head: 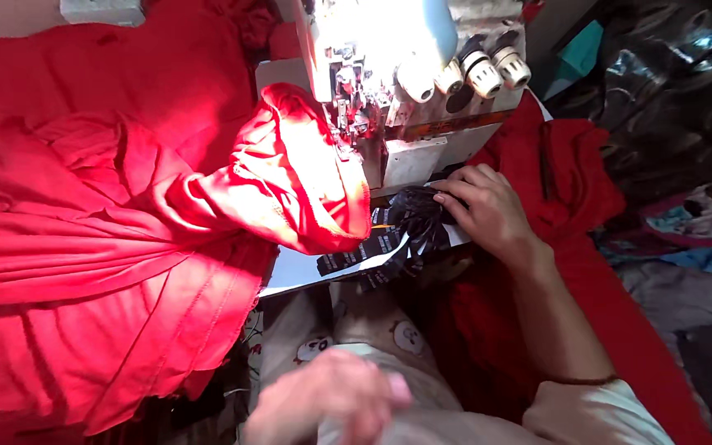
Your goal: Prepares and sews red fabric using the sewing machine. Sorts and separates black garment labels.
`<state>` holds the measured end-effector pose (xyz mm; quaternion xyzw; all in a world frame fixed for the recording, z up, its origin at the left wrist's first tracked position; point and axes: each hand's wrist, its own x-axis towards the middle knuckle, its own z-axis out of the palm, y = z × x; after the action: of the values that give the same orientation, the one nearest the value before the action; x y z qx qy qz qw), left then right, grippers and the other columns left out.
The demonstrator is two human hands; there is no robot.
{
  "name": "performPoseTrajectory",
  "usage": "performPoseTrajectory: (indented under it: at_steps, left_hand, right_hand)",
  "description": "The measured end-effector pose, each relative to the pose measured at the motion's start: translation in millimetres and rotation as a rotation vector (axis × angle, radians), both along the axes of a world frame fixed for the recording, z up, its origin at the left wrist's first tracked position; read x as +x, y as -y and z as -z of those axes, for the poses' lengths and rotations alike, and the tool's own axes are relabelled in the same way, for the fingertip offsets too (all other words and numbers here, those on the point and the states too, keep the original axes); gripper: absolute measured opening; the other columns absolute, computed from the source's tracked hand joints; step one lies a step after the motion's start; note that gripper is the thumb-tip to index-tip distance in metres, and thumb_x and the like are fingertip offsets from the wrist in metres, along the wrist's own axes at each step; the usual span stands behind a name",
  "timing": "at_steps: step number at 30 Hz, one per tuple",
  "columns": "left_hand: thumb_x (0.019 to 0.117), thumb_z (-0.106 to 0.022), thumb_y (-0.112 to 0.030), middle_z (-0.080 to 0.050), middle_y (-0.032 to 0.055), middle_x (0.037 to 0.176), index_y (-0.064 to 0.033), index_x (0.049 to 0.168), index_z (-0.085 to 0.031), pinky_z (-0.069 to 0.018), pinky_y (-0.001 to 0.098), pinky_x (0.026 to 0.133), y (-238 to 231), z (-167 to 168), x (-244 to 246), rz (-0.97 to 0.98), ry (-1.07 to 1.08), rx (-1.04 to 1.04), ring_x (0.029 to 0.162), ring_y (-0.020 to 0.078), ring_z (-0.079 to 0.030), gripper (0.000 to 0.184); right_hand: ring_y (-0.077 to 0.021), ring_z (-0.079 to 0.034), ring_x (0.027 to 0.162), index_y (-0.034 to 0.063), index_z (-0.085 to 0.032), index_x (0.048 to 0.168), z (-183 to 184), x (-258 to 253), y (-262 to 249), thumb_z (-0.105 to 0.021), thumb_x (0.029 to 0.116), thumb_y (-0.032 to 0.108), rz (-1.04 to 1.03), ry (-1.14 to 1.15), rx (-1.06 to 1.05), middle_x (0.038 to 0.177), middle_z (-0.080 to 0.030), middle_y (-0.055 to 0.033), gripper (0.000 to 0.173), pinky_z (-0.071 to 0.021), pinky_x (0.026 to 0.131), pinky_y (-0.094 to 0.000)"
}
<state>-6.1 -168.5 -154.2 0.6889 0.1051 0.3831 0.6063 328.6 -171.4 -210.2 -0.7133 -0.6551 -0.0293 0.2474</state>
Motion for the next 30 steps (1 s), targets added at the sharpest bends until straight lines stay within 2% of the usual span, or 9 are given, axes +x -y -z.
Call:
performPoseTrajectory:
  at_steps: [3, 5, 8, 13, 17, 20, 22, 27, 30]
  left_hand:
    - [0.097, -0.063, -0.017, -0.077, 0.0072, 0.103, 0.0002, 0.103, -0.075, -0.0587, 0.0228, 0.086, -8.1, 90.3, 1.8, -0.178, -0.486, -0.014, 0.094, 0.0064, -0.073, 0.022]
    - [0.0939, -0.065, -0.011, -0.073, 0.0181, 0.109, 0.0057, 0.109, -0.072, -0.0583, 0.0361, 0.088, -16.5, 139.4, 6.6, -0.244, -0.76, -0.036, 0.097, 0.0219, -0.072, 0.024]
    - [0.0942, -0.061, -0.009, -0.069, 0.0241, 0.113, 0.0076, 0.107, -0.072, -0.0518, 0.0499, 0.099, -36.4, 191.7, 18.7, -0.289, -0.847, 0.039, 0.11, 0.0362, -0.067, 0.023]
    - [0.1045, -0.048, -0.012, -0.064, 0.0271, 0.131, 0.0054, 0.129, -0.065, -0.0339, 0.0535, 0.118, -70.8, 210.7, 50.2, -0.124, -1.114, 0.154, 0.133, 0.0412, -0.055, 0.035]
    - [0.1051, -0.051, -0.021, -0.057, 0.0243, 0.142, -0.0027, 0.14, -0.059, -0.0256, 0.0605, 0.12, -88.7, 228.9, 60.2, 0.032, -1.368, 0.2, 0.141, 0.042, -0.045, 0.04]
    - [0.099, -0.063, -0.02, -0.063, 0.0267, 0.129, 0.0035, 0.119, -0.068, -0.0276, 0.0604, 0.118, -96.2, 223.6, 48.3, 0.065, -1.251, 0.135, 0.132, 0.0425, -0.052, 0.031]
    - [0.0892, -0.076, -0.016, -0.068, 0.0257, 0.108, 0.008, 0.104, -0.069, -0.0421, 0.0578, 0.106, -92.0, 202.8, 31.8, 0.082, -1.097, 0.002, 0.11, 0.0389, -0.063, 0.029]
    - [0.0865, -0.077, -0.008, -0.067, 0.0008, 0.089, 0.002, 0.122, -0.052, -0.0558, 0.0259, 0.075, -56.2, 125.9, -7.8, 0.197, -0.775, -0.525, 0.078, 0.0056, -0.065, 0.044]
    - [0.0848, -0.071, 0.002, -0.069, -0.0097, 0.092, -0.0093, 0.117, -0.05, -0.0591, 0.0219, 0.077, -40.5, 103.7, -23.9, 0.258, -0.408, -0.577, 0.083, 0.0011, -0.069, 0.04]
  right_hand:
    - [-0.0399, -0.066, 0.1, -0.0002, -0.074, 0.107, -0.3, 0.6, 0.4, -0.054, 0.1037, 0.014, 0.014, -0.02, 0.074, 0.105, -0.071, -0.0206, 0.025, -0.0484, 0.085, -0.0564]
    - [-0.0374, -0.067, 0.104, -0.0046, -0.072, 0.108, -5.5, -2.6, 8.2, -0.051, 0.1044, 0.012, 0.02, -0.104, 0.138, 0.111, -0.069, -0.0228, 0.027, -0.0515, 0.091, -0.0534]
    - [-0.0162, -0.066, 0.099, -0.0049, -0.07, 0.111, -14.2, -10.9, 33.9, -0.046, 0.1057, 0.016, 0.001, -0.271, 0.206, 0.114, -0.067, -0.0164, 0.032, -0.0561, 0.087, -0.0317]
    - [0.0003, -0.064, 0.089, -0.0006, -0.071, 0.114, -17.5, -28.0, 81.4, -0.044, 0.1072, 0.017, -0.14, -0.513, 0.193, 0.104, -0.069, -0.0054, 0.033, -0.0562, 0.08, -0.0182]
    - [0.0037, -0.062, 0.082, 0.0096, -0.071, 0.116, -3.7, -49.3, 103.0, -0.044, 0.1081, 0.022, -0.186, -0.622, 0.099, 0.099, -0.069, 0.002, 0.03, -0.0545, 0.074, -0.0148]
    - [0.0029, -0.061, 0.077, 0.005, -0.072, 0.117, 23.1, -72.8, 106.6, -0.046, 0.1069, 0.019, -0.269, -0.773, -0.028, 0.096, -0.068, -0.001, 0.031, -0.0534, 0.07, -0.014]
    - [0.0024, -0.06, 0.076, -0.0016, -0.071, 0.119, 41.1, -93.6, 111.7, -0.051, 0.1039, 0.019, -0.292, -0.96, -0.185, 0.1, -0.069, -0.004, 0.032, -0.0526, 0.068, -0.0161]
    - [0.0065, -0.06, 0.079, 0.0018, -0.067, 0.117, 71.1, -135.2, 116.2, -0.06, 0.1012, 0.023, -0.441, -1.389, -0.454, 0.108, -0.07, 0.0038, 0.027, -0.0515, 0.069, -0.0142]
    - [0.005, -0.059, 0.074, 0.0098, -0.069, 0.121, 67.3, -145.6, 108.7, -0.054, 0.1043, 0.026, -0.431, -1.499, -0.499, 0.115, -0.069, 0.0063, 0.027, -0.0515, 0.063, -0.0157]
